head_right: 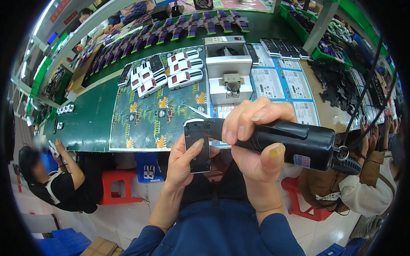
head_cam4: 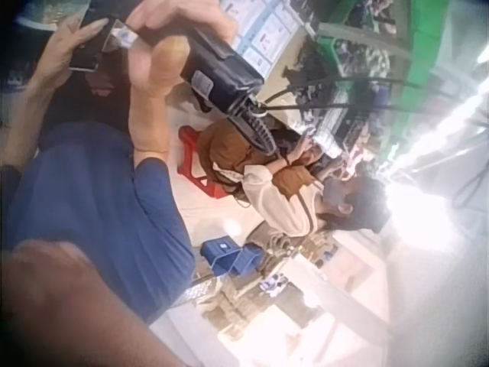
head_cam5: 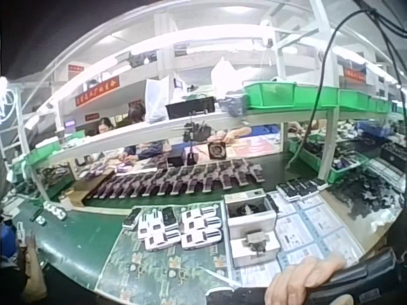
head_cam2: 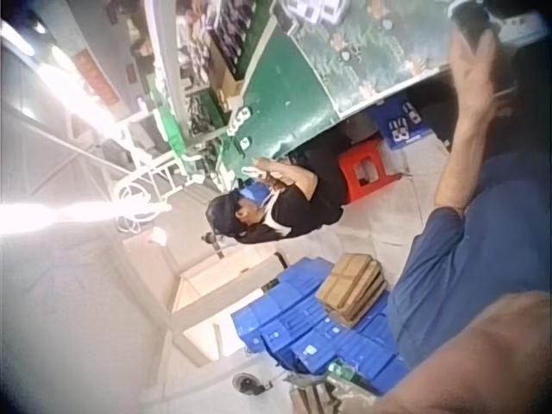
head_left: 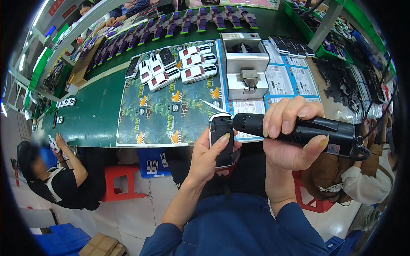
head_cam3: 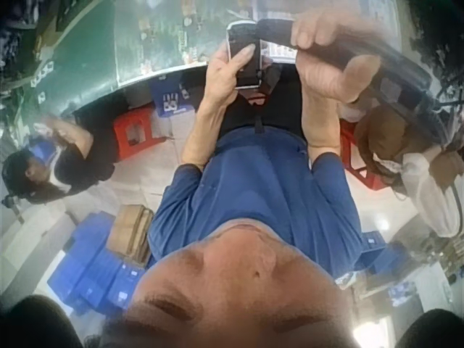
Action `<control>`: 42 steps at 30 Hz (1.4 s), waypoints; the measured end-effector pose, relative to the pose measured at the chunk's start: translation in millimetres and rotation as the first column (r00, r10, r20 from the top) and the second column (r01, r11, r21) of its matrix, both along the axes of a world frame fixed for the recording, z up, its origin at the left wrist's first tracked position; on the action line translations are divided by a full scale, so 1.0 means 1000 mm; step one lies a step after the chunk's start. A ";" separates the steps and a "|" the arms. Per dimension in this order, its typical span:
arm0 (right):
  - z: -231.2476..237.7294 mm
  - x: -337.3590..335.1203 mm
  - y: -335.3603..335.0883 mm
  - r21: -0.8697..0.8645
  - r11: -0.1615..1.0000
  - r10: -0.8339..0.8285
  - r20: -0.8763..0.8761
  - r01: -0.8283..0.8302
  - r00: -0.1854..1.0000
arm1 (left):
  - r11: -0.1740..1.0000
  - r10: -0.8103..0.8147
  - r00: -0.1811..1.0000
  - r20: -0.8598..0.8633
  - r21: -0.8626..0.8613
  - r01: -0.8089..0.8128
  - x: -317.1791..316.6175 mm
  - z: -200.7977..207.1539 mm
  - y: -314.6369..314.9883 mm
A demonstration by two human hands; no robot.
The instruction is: Assembling plastic toy car components using an electric hand tool on an assembly line.
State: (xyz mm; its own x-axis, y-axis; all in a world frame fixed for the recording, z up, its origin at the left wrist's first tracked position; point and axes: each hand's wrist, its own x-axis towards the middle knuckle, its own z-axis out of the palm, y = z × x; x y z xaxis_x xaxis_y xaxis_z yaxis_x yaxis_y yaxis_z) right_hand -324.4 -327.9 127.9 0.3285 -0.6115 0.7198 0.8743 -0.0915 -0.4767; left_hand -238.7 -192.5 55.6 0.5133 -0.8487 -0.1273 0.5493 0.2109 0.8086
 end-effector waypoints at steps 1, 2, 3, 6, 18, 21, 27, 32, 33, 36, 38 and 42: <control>0.000 -0.003 -0.001 -0.001 1.000 -0.005 0.003 0.005 1.000 | 1.000 0.005 1.000 0.003 0.007 -0.005 -0.004 0.002 -0.001; 0.000 -0.004 -0.001 0.001 1.000 -0.008 0.005 0.008 1.000 | 1.000 0.001 1.000 0.006 0.007 -0.001 -0.006 0.002 -0.001; 0.000 -0.005 -0.001 0.003 1.000 -0.008 0.007 0.008 1.000 | 1.000 0.000 1.000 0.024 0.008 -0.001 -0.007 0.003 -0.001; 0.002 -0.008 0.001 -0.021 1.000 -0.014 -0.017 0.013 1.000 | 1.000 0.010 0.999 0.036 0.018 -0.011 -0.012 0.005 -0.004; -0.002 -0.028 0.008 -0.118 0.984 -0.157 -0.177 0.137 0.972 | 0.967 0.246 0.911 0.331 -0.151 -0.206 -0.042 0.010 -0.035; -0.006 -0.031 0.000 -0.139 0.968 -0.228 -0.131 0.209 0.965 | 0.990 0.142 0.891 0.431 -0.071 -0.124 -0.039 -0.004 -0.039; -0.009 -0.040 -0.001 -0.060 0.980 -0.201 -0.286 0.191 0.937 | 0.968 0.241 0.840 0.486 -0.062 -0.242 -0.051 -0.009 -0.050; -0.010 -0.017 0.007 0.068 0.893 -0.416 -0.252 0.445 0.873 | 0.971 0.220 0.834 0.506 -0.034 -0.236 -0.040 -0.026 -0.047; -0.012 -0.017 0.007 0.075 0.900 -0.397 -0.264 0.429 0.879 | 0.971 0.222 0.833 0.507 -0.035 -0.237 -0.039 -0.026 -0.047; -0.011 -0.007 0.005 0.178 0.889 -0.402 -0.138 0.422 0.905 | 0.977 0.196 0.873 0.447 -0.010 -0.214 -0.036 -0.030 -0.047; -0.010 -0.010 0.001 0.188 0.892 -0.395 -0.116 0.411 0.911 | 0.986 0.168 0.901 0.399 -0.044 -0.164 -0.029 -0.042 -0.049; -0.017 -0.007 -0.007 0.159 0.887 -0.421 -0.108 0.433 0.901 | 0.984 0.173 0.943 0.283 -0.091 -0.153 -0.035 -0.028 -0.058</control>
